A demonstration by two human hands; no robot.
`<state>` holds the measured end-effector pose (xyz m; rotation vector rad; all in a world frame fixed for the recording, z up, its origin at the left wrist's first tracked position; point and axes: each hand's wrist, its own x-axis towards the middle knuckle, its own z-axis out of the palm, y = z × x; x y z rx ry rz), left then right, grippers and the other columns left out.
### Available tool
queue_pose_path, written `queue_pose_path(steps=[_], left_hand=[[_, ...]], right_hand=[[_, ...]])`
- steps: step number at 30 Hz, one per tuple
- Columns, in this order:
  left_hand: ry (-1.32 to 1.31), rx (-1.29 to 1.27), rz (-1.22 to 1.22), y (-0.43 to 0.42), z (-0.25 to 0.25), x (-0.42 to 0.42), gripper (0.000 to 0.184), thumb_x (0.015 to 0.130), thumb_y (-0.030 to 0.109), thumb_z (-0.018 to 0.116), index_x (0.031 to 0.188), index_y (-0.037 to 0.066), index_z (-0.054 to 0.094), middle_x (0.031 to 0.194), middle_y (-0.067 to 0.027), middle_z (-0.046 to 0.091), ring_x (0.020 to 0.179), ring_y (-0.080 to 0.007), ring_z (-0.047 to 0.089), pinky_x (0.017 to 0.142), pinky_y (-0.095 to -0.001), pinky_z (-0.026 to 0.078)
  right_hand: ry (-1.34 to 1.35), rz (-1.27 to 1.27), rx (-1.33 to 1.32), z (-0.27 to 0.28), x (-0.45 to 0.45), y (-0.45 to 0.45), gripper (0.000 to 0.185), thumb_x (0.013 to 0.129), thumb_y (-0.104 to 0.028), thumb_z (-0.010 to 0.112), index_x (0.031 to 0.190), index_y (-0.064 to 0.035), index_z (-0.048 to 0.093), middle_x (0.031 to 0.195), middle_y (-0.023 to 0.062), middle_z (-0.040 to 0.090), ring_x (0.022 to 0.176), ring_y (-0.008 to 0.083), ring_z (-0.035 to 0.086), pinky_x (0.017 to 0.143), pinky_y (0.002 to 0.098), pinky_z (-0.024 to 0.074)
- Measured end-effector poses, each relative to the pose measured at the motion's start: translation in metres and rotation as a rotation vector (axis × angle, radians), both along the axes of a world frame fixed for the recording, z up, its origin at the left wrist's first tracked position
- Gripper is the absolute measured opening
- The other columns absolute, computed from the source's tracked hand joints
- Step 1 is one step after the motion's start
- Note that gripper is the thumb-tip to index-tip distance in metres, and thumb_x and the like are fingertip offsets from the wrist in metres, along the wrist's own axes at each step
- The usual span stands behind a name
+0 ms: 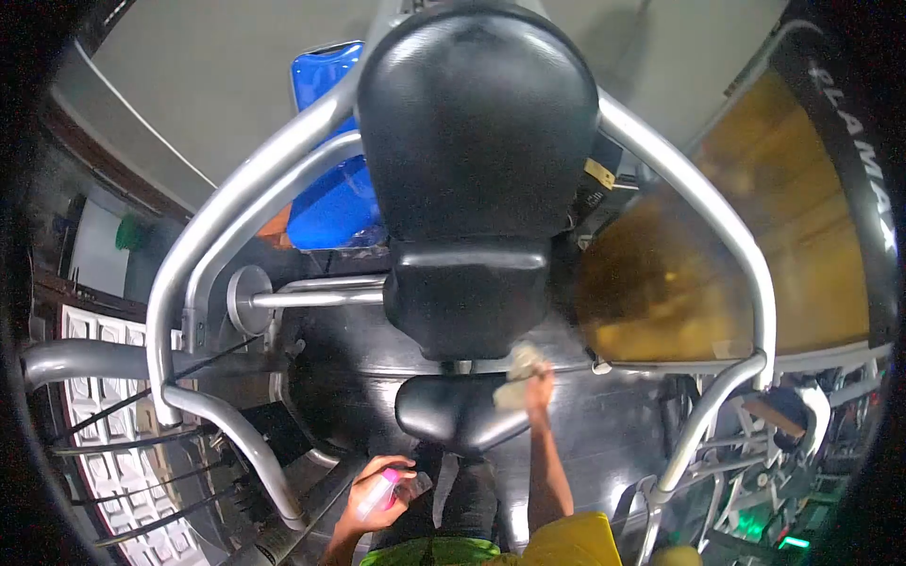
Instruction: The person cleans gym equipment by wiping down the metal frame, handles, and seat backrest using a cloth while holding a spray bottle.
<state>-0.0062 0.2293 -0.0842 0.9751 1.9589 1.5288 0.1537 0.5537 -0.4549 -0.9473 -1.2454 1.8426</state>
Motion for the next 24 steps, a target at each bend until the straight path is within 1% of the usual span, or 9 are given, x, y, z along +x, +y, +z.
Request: queue_pose_path(steps=[2, 6, 8, 12, 14, 18, 20, 22, 24], left_hand=[[-0.033, -0.016, -0.010, 0.002, -0.004, 0.004, 0.036, 0.065, -0.006, 0.066, 0.099, 0.003, 0.068, 0.109, -0.0152, 0.064, 0.095, -0.0252, 0.065, 0.078, -0.0328, 0.054], [-0.094, -0.032, -0.031, 0.010, -0.012, 0.008, 0.034, 0.066, -0.005, 0.065, 0.099, 0.003, 0.068, 0.107, -0.0152, 0.064, 0.094, -0.0247, 0.065, 0.078, -0.0331, 0.055], [-0.157, -0.036, -0.048, 0.015, -0.015, 0.011, 0.033, 0.066, -0.005, 0.065, 0.098, 0.002, 0.068, 0.107, -0.0143, 0.064, 0.094, -0.0239, 0.066, 0.079, -0.0328, 0.055], [-0.189, -0.092, -0.102, 0.029, -0.016, 0.015, 0.033, 0.067, -0.007, 0.064, 0.099, -0.001, 0.067, 0.110, -0.0143, 0.063, 0.093, -0.0221, 0.066, 0.081, -0.0323, 0.053], [-0.191, -0.083, -0.067, 0.030, -0.019, 0.019, 0.029, 0.070, -0.006, 0.064, 0.099, 0.000, 0.067, 0.110, -0.0141, 0.063, 0.096, -0.0220, 0.065, 0.082, -0.0321, 0.053], [-0.025, -0.097, -0.191, 0.028, -0.030, 0.016, 0.027, 0.071, -0.004, 0.066, 0.098, 0.000, 0.067, 0.111, -0.0143, 0.063, 0.099, -0.0226, 0.065, 0.084, -0.0323, 0.052], [-0.102, -0.116, -0.123, 0.030, -0.031, 0.018, 0.027, 0.071, -0.004, 0.067, 0.098, 0.000, 0.067, 0.112, -0.0148, 0.063, 0.101, -0.0244, 0.064, 0.086, -0.0330, 0.052], [-0.080, -0.135, -0.127, 0.029, -0.032, 0.017, 0.028, 0.071, -0.004, 0.067, 0.098, 0.000, 0.067, 0.111, -0.0149, 0.063, 0.101, -0.0249, 0.064, 0.086, -0.0331, 0.051], [-0.059, -0.154, -0.132, 0.030, -0.035, 0.016, 0.028, 0.071, -0.004, 0.066, 0.098, 0.000, 0.067, 0.111, -0.0151, 0.063, 0.101, -0.0254, 0.064, 0.086, -0.0333, 0.051]], right_hand=[[-0.563, -0.223, 0.443, 0.145, -0.056, 0.031, 0.034, 0.093, -0.006, 0.048, 0.125, 0.0032, 0.053, 0.120, 0.0155, 0.060, 0.110, 0.0249, 0.057, 0.097, 0.0339, 0.0431], [-0.031, -0.191, 0.495, 0.256, -0.137, 0.062, 0.044, 0.092, 0.002, 0.042, 0.136, -0.0002, 0.048, 0.133, 0.0199, 0.054, 0.125, 0.0298, 0.051, 0.105, 0.0374, 0.0384], [-0.126, 0.062, 1.042, 0.294, -0.172, 0.066, 0.046, 0.093, 0.005, 0.041, 0.138, -0.0024, 0.046, 0.137, 0.0187, 0.052, 0.127, 0.0305, 0.050, 0.106, 0.0352, 0.0378], [-0.257, 0.031, 0.820, 0.267, -0.163, 0.056, 0.048, 0.092, 0.009, 0.041, 0.138, -0.0015, 0.045, 0.137, 0.0204, 0.051, 0.126, 0.0318, 0.051, 0.103, 0.0310, 0.0389], [-0.278, 0.060, 0.868, 0.195, -0.137, 0.061, 0.053, 0.088, 0.012, 0.043, 0.139, -0.0013, 0.043, 0.136, 0.0225, 0.050, 0.126, 0.0343, 0.051, 0.104, 0.0325, 0.0396], [-0.521, -0.009, 0.857, 0.199, -0.121, 0.050, 0.046, 0.090, 0.009, 0.040, 0.134, -0.0012, 0.049, 0.137, 0.0235, 0.048, 0.125, 0.0376, 0.050, 0.103, 0.0368, 0.0409], [-0.569, -0.132, 0.843, 0.177, -0.121, 0.045, 0.035, 0.091, 0.004, 0.045, 0.125, 0.0015, 0.054, 0.120, 0.0271, 0.057, 0.112, 0.0418, 0.057, 0.093, 0.0399, 0.0467], [-0.742, -0.049, 0.293, 0.140, -0.115, 0.038, 0.035, 0.090, 0.000, 0.049, 0.125, 0.0030, 0.052, 0.106, 0.0292, 0.062, 0.098, 0.0442, 0.062, 0.083, 0.0458, 0.0487], [-0.918, 0.011, 0.305, 0.086, -0.112, 0.017, 0.027, 0.092, -0.003, 0.049, 0.116, 0.0083, 0.053, 0.088, 0.0297, 0.064, 0.085, 0.0454, 0.064, 0.076, 0.0484, 0.0478]])
